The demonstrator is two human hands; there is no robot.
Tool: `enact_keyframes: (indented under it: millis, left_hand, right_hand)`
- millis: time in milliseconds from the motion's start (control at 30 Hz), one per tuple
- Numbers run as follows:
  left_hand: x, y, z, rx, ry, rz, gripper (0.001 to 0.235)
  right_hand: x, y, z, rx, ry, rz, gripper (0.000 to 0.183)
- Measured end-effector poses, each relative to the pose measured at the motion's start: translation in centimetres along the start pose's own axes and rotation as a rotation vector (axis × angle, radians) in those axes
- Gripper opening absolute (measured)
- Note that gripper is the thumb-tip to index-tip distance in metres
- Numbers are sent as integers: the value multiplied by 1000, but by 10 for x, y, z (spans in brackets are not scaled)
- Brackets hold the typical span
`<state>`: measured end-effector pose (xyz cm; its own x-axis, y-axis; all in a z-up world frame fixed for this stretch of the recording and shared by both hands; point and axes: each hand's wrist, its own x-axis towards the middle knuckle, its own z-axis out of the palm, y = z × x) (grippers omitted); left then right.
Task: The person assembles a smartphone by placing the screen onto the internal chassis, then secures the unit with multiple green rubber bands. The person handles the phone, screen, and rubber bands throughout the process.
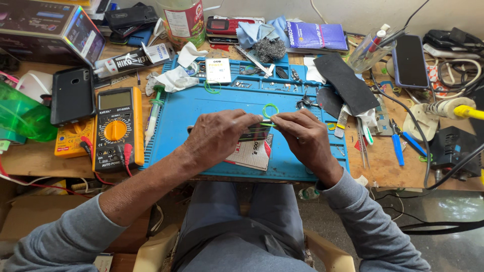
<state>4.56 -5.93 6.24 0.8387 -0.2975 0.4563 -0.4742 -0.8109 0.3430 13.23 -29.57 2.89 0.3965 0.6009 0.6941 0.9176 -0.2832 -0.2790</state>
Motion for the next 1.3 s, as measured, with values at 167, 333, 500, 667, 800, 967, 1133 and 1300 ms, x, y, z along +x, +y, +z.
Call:
enact_keyframes:
  millis: [167,333,500,667,800,967,1133,1300]
  left_hand:
    - [2,-16,-18,-731,19,-389,36]
    - [-3,-30,-26,-1080,-6,-406,39]
    - [-10,-28,-22,-1229,-21,-523,41]
    - [-10,-21,-27,-1005,2,-469,43]
    - [-9,-13,-22,-813,88,-411,42]
    - [-12,0,-20,-547,144,-381,38]
    - [-6,5,-20,-486,146,-362,23]
    - [-3,-1,-23,-502,115,-380,22]
  right_hand:
    - [-9,-5,-16,-29,16,-78,23]
    - [-29,-28,-16,303,127,-81,17]
    - [-42,-57,11,588,-20,543,10]
    - [-23,-76,31,618,205,564,28]
    - [-12,-91,38,183,347,370,32]
    - [2,-86,40,-149,304,208,28]
    - [14,-76,40,-220,212,156,14]
    - [9,-69,45,146,213,376,9]
